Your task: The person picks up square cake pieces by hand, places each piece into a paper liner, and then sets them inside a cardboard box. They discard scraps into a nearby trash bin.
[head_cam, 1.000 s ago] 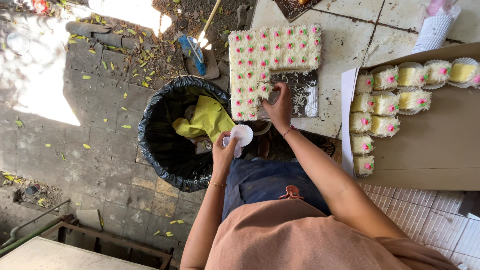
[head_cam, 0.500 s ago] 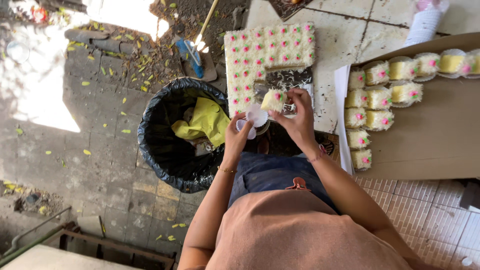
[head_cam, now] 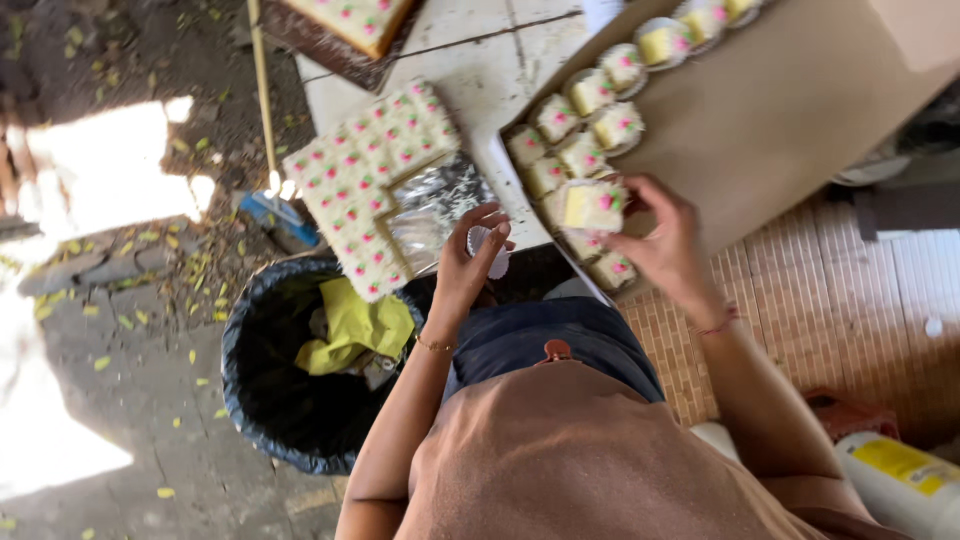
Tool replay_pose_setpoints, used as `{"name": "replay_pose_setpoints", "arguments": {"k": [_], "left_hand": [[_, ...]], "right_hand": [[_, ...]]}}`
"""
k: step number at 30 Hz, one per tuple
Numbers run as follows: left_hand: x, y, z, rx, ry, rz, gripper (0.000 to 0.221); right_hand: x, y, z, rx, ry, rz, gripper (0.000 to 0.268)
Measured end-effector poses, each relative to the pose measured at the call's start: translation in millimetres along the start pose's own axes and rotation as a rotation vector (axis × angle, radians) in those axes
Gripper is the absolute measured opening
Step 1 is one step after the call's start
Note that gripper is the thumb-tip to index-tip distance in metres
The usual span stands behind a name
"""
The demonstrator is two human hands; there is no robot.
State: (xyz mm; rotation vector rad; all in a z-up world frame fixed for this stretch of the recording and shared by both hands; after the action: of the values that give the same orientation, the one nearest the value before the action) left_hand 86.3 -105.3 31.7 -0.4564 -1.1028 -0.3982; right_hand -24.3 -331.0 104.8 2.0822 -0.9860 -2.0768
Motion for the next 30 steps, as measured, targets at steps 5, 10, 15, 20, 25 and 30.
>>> {"name": "replay_pose_setpoints", "arguments": {"k": [5, 10, 15, 20, 25, 30], "left_hand": [[-58, -32, -37, -0.065, 0.114, 0.09, 0.087], [-83, -43, -49, -0.046, 0.152, 0.161, 0.088], [-80, -40, -46, -0.013, 0.111, 0.182, 0.078], [-74, -38, -47, -0.001, 0.121, 0.176, 0.079], [-48, -26, -34, 0.068, 0.151, 0.264, 0.078], [-49, -8, -22, 0.111, 0.139, 0.423, 0.02]], "right_hand": [[56, 68, 11, -0.175, -0.097, 0.196, 0.062], [108, 59, 11, -0.309, -0.138, 0.244, 0.056], [113, 26, 7, -0.468, -0.263, 0.389, 0.055], [141, 14, 8, -0.331, -0.291, 0.143, 0.069], [102, 26, 8, -0.349, -0.36, 0.109, 0.093], [59, 45, 11, -0.309, -0.178, 0.271, 0.06]]}}
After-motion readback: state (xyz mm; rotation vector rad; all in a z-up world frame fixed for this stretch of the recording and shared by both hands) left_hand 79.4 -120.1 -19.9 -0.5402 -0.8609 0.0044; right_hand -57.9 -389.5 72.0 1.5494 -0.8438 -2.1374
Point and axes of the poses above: each hand's wrist, its own z-axis away from the middle knuckle, its own y-axis out of the back of the hand, x = y × z, the point moved 5 cm from there along -z, towards the middle knuckle, and after that the axes turned 2 degrees about y, right-handed, at the moved point
